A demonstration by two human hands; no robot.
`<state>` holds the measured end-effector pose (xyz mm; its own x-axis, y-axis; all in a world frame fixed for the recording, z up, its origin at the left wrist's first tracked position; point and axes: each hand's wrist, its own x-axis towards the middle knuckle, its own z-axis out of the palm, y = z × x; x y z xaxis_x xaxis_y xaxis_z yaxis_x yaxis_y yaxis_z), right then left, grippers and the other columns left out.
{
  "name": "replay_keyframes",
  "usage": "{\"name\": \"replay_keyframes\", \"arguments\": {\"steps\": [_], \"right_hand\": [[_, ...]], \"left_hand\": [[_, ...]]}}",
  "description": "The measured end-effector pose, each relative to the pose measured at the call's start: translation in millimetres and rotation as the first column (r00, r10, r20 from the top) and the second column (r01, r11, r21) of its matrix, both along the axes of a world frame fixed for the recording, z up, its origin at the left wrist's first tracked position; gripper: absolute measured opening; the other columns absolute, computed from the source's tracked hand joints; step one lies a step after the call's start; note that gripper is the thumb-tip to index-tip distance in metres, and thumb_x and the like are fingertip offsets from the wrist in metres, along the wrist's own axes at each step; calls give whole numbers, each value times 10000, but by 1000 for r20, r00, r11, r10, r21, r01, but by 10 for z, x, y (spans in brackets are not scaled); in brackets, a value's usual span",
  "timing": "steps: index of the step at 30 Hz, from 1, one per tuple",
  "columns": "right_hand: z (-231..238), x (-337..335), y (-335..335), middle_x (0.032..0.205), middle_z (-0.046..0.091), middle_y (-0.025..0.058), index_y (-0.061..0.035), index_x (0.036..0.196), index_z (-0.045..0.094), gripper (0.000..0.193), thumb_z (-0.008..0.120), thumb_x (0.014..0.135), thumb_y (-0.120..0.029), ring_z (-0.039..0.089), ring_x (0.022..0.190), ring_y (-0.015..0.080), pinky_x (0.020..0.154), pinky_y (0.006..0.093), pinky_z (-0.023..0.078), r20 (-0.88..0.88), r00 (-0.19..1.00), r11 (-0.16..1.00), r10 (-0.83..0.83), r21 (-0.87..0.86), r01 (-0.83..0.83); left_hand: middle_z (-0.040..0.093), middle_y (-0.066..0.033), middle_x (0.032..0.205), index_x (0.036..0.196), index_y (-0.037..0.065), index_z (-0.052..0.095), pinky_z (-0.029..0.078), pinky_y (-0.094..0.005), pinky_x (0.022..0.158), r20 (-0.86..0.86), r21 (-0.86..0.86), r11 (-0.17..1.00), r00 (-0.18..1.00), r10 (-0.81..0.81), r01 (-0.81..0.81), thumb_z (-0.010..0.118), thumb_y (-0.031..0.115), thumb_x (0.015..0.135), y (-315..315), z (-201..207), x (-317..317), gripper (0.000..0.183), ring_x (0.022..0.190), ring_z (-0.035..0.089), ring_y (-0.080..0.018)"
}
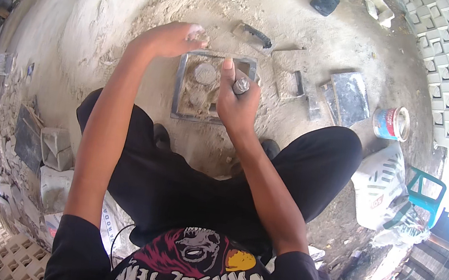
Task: The person uses a wooden mold and a small metal tool to form bricks from a pile of sandy material on the ground, pressing the material into the mold by hand and smoothing it.
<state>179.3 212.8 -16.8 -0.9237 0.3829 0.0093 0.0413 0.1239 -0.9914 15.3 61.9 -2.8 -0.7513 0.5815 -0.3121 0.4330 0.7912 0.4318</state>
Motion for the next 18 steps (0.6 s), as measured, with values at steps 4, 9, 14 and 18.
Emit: {"name": "replay_keyframes", "arguments": {"steps": [4, 9, 14, 18], "right_hand": [[-209, 113, -81, 552, 357, -25, -24, 611, 452, 504, 532, 1007, -326, 325, 560, 71, 472, 304, 299, -86, 990, 974, 112, 205, -93], [20, 133, -43, 568, 448, -2, 15, 685, 550, 456, 552, 998, -316, 378, 576, 58, 499, 289, 343, 65, 996, 998, 58, 19, -59], [-273, 177, 18, 572, 442, -29, -15, 683, 551, 443, 541, 1005, -319, 378, 570, 44, 495, 266, 322, -69, 992, 985, 101, 148, -90], [-97, 153, -17, 551, 393, -65, -68, 599, 453, 494, 524, 1012, -329, 331, 521, 27, 447, 256, 268, -39, 998, 996, 56, 75, -53]], "left_hand": [[570, -250, 1288, 1355, -22, 487, 465, -435, 990, 62, -41, 999, 998, 9, -6, 546, 502, 934, 23, 41, 45, 675, 1192, 570, -347], [608, -214, 1241, 1393, 53, 465, 474, -407, 938, 8, -29, 999, 1000, 18, -17, 556, 507, 924, -39, -38, -1, 659, 1130, 600, -336], [531, -216, 1354, 1399, 11, 448, 437, -430, 1037, 33, -51, 999, 999, 3, -1, 528, 485, 951, 16, 40, 42, 657, 1229, 547, -335], [578, -211, 1288, 1404, 35, 448, 457, -411, 982, -5, -50, 999, 1000, 6, -6, 540, 505, 936, -3, -27, 46, 670, 1174, 577, -331]]}}
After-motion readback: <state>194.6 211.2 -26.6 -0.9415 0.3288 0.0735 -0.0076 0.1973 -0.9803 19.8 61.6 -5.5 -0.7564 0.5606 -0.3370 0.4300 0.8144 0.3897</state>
